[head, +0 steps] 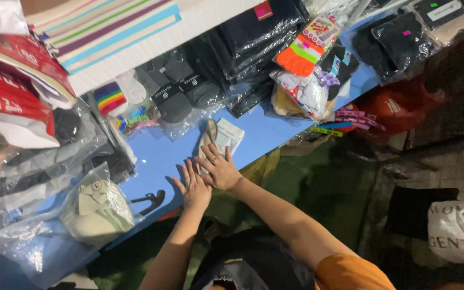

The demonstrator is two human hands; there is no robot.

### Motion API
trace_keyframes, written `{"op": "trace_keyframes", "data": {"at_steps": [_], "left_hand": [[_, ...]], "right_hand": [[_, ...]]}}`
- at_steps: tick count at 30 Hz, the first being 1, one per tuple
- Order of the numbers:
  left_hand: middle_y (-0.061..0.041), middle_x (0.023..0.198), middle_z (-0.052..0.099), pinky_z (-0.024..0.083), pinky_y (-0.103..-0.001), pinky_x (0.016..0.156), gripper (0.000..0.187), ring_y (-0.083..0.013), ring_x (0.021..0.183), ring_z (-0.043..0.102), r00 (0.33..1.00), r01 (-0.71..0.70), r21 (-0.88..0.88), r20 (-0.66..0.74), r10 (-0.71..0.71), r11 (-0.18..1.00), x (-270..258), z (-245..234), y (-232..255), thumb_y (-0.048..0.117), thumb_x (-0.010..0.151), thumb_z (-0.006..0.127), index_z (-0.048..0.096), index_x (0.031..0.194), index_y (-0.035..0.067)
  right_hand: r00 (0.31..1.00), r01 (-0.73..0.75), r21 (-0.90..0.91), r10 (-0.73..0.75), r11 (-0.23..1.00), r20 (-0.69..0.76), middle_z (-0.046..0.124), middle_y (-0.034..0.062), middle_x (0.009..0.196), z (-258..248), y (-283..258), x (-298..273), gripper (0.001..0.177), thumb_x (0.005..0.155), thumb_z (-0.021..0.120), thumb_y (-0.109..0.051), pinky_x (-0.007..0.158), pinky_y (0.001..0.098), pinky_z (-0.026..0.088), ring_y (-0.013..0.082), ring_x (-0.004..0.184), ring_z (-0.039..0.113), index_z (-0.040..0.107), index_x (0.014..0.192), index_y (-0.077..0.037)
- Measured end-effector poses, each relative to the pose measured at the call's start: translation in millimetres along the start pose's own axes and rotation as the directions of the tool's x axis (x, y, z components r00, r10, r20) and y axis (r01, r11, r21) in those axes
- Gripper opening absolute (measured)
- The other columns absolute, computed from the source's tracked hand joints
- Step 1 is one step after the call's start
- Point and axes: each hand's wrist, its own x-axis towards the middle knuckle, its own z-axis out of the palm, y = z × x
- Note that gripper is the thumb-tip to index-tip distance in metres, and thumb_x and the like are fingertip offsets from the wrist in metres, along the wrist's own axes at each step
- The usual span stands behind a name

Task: The person wipes the surface of various packaged items, including clothing and socks, using a cloth. They handle the items one by one, wiping them and placing them back on the blue table.

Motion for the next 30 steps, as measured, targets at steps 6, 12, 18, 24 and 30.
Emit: {"op": "trace_keyframes", "data": {"at_steps": [6, 12, 18, 24, 30], "left_hand": [[-0.011, 0.172, 0.003, -0.009, -0.069, 0.119, 0.094, -0.0291, 0.159, 0.002, 0.988, 0.1, -0.096, 0.128, -0.087, 0.99, 3, -1, 5, 0.058, 0.096, 0.052, 0.013, 0.162, 0.004], [-0.011, 0.172, 0.005, -0.009, -0.069, 0.117, 0.097, -0.0284, 0.158, 0.003, 0.989, 0.093, -0.059, 0.118, -0.086, 0.994, -4, -4, 5, 0.061, 0.095, 0.051, 0.012, 0.163, 0.003], [-0.009, 0.173, 0.001, -0.009, -0.069, 0.116, 0.098, -0.0275, 0.159, -0.001, 0.979, 0.102, -0.047, 0.184, -0.091, 0.994, 0, -20, 6, 0.059, 0.093, 0.053, 0.01, 0.164, 0.006], [-0.014, 0.171, 0.002, -0.01, -0.07, 0.117, 0.099, -0.0307, 0.158, -0.001, 0.998, 0.036, -0.176, 0.066, -0.024, 0.984, 2, 5, -3, 0.061, 0.093, 0.055, 0.014, 0.161, 0.002], [-0.024, 0.166, 0.017, 0.0, -0.071, 0.117, 0.09, -0.0412, 0.155, 0.007, 0.996, -0.082, -0.074, -0.051, 0.078, 0.994, -6, -17, -3, 0.055, 0.093, 0.061, 0.028, 0.158, 0.002]], "right_hand": [[0.988, -0.132, -0.177, 0.144, 0.975, 0.058, 0.022, 0.0037, 0.168, -10, 45, 42, 0.057, 0.101, 0.047, -0.043, 0.119, 0.0713, 0.007, 0.027, 0.156, 0.015, 0.036, 0.155, -0.028], [0.977, -0.084, -0.179, 0.045, 0.98, -0.209, 0.043, 0.0091, 0.162, 27, 144, 42, 0.055, 0.1, 0.06, -0.027, 0.12, 0.0596, 0.03, 0.031, 0.149, 0.041, 0.049, 0.153, -0.017], [0.96, -0.222, 0.062, 0.229, 0.973, -0.162, 0.057, 0.0148, 0.139, -18, 12, -4, 0.065, 0.087, 0.071, -0.027, 0.1, 0.053, 0.046, 0.0349, 0.121, 0.054, 0.05, 0.148, -0.019], [0.947, 0.022, -0.315, -0.121, 0.949, -0.297, 0.056, 0.0059, 0.144, 24, 62, -11, 0.062, 0.081, 0.069, -0.024, 0.109, 0.0745, 0.028, 0.0301, 0.128, 0.052, 0.059, 0.142, -0.024], [0.891, -0.368, -0.328, 0.228, 0.87, -0.393, 0.065, 0.0064, 0.132, -15, 134, -23, 0.044, 0.085, 0.063, -0.009, 0.118, 0.0613, 0.036, 0.0315, 0.121, 0.056, 0.071, 0.127, -0.019]]}}
